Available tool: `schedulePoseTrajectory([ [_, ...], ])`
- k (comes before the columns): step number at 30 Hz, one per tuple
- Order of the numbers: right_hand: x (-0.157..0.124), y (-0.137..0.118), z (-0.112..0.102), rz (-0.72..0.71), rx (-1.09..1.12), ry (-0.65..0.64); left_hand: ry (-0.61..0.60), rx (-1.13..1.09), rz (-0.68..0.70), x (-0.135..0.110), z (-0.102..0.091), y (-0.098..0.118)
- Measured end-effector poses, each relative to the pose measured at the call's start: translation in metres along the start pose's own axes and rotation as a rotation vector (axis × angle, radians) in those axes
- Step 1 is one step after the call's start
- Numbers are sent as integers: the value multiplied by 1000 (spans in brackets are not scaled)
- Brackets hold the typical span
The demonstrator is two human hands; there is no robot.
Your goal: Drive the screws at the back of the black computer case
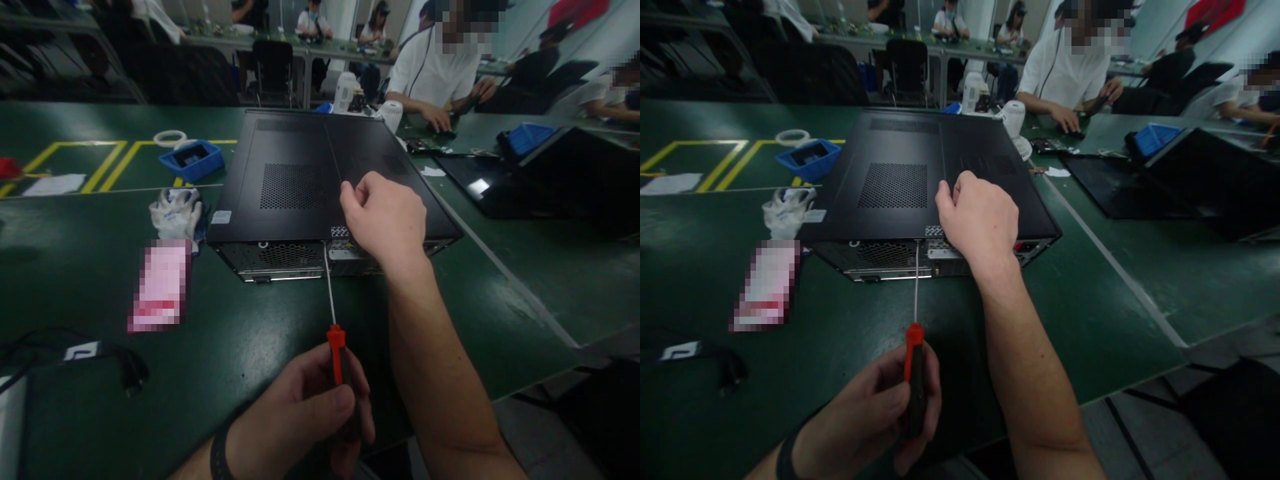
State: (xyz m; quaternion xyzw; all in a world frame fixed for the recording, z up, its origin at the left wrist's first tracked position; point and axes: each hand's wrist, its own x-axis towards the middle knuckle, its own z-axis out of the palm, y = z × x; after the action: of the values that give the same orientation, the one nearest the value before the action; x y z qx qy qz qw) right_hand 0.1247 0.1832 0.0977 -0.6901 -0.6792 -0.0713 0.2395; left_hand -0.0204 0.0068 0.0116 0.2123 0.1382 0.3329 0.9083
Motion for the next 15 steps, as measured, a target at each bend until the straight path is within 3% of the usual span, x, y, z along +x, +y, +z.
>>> schedulePoseTrajectory([
  [15, 0, 0, 1, -1, 0, 1, -2, 23, -1, 0, -2, -1],
])
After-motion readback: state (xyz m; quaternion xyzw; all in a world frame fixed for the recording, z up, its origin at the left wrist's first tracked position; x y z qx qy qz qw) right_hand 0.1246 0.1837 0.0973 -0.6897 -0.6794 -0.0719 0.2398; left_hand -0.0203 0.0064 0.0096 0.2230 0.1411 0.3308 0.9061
